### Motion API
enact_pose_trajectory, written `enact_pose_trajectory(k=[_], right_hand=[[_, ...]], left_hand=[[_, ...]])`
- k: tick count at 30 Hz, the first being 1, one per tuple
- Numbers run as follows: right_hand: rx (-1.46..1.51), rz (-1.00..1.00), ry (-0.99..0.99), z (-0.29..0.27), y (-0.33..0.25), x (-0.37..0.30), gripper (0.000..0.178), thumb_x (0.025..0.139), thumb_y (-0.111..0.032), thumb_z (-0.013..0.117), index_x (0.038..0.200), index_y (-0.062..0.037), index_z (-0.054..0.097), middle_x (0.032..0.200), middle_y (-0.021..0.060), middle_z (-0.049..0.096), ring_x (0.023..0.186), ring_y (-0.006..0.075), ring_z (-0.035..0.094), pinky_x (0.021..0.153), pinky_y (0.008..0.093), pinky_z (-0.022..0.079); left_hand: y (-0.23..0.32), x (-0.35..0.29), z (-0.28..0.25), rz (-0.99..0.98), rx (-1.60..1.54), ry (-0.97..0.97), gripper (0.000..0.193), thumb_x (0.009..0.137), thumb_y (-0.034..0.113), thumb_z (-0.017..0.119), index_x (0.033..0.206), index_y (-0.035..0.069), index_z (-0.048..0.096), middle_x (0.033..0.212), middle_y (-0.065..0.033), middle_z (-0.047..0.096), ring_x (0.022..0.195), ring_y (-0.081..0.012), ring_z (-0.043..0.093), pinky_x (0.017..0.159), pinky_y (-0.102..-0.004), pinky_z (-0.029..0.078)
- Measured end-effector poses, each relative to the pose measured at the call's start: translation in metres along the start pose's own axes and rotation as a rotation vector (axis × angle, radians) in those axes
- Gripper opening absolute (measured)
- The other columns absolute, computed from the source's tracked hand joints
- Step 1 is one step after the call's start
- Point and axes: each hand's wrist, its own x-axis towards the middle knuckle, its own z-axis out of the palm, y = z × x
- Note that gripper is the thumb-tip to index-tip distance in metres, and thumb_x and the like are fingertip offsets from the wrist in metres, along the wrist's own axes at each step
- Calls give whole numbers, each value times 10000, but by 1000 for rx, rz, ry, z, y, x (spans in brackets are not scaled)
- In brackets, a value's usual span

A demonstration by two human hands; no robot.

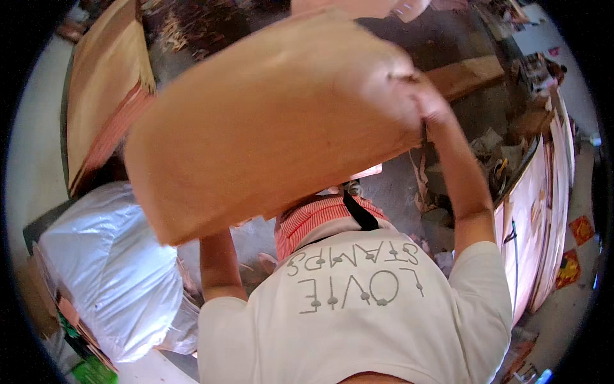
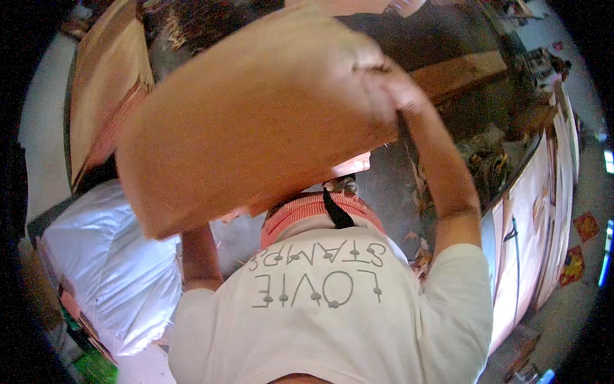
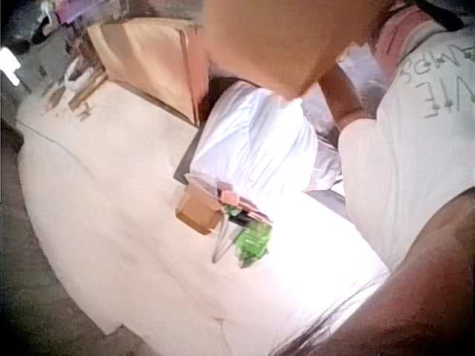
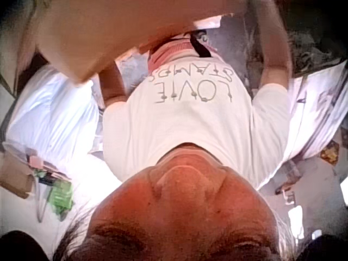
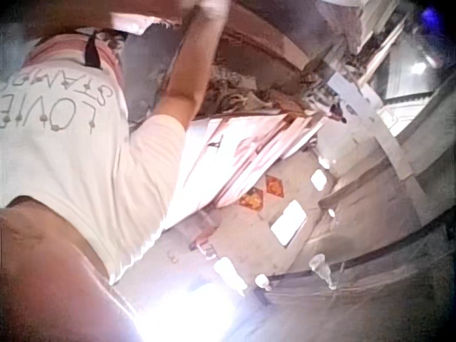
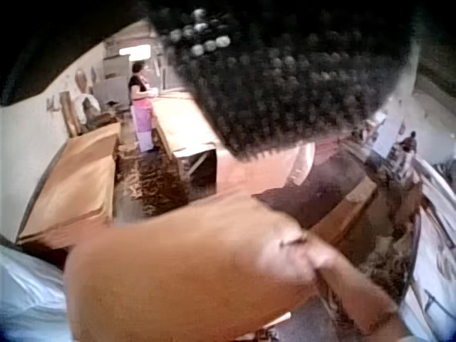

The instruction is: The person sorts through thin veneer sheets on a table, trims edges with a utility knife, and applies a liquid from a bottle and bucket to the wood surface.

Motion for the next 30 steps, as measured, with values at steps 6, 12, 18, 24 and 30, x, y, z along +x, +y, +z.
enact_pose_trajectory(k=[6, 12, 18, 24, 30], right_hand=[[54, 484, 41, 8, 203, -13, 269, 766, -233, 657, 952, -52, 585, 749, -26, 524, 657, 72, 477, 534, 226, 372], [26, 376, 15, -6, 224, -11, 316, 742, -238, 674, 955, -21, 591, 820, 20, 573, 723, 120, 527, 639, 252, 424], [-87, 335, 177, -25, 180, 4, 441, 743, -282, 668, 1045, 22, 563, 897, 55, 610, 774, 141, 563, 706, 276, 454], [-799, 281, 560, -22, 194, -12, 543, 712, -384, 674, 1102, -35, 529, 920, 108, 626, 847, 225, 603, 738, 316, 465], [-636, 113, 767, -46, 243, -111, 337, 810, -202, 587, 1102, -44, 529, 1003, 87, 594, 867, 171, 585, 762, 293, 460]], left_hand=[[-33, -29, 4, -162, -3, -2, 463, 885, 419, 448, 1152, 46, 513, 1100, -90, 578, 948, -184, 576, 824, -317, 466], [-39, -17, 19, -243, -100, -46, 459, 885, 417, 447, 1146, 46, 517, 1091, -94, 583, 938, -186, 581, 823, -318, 467], [-46, 9, 23, -380, -379, -183, 455, 886, 415, 445, 1140, 45, 520, 1081, -97, 588, 927, -188, 587, 822, -319, 468], [-84, -40, -33, -886, -173, -483, 451, 887, 414, 443, 1135, 45, 524, 1072, -101, 592, 917, -190, 592, 822, -320, 469], [-44, -85, -20, -737, 485, -649, 477, 894, 418, 434, 1106, 1, 525, 957, -93, 635, 834, -163, 613, 743, -298, 480]])
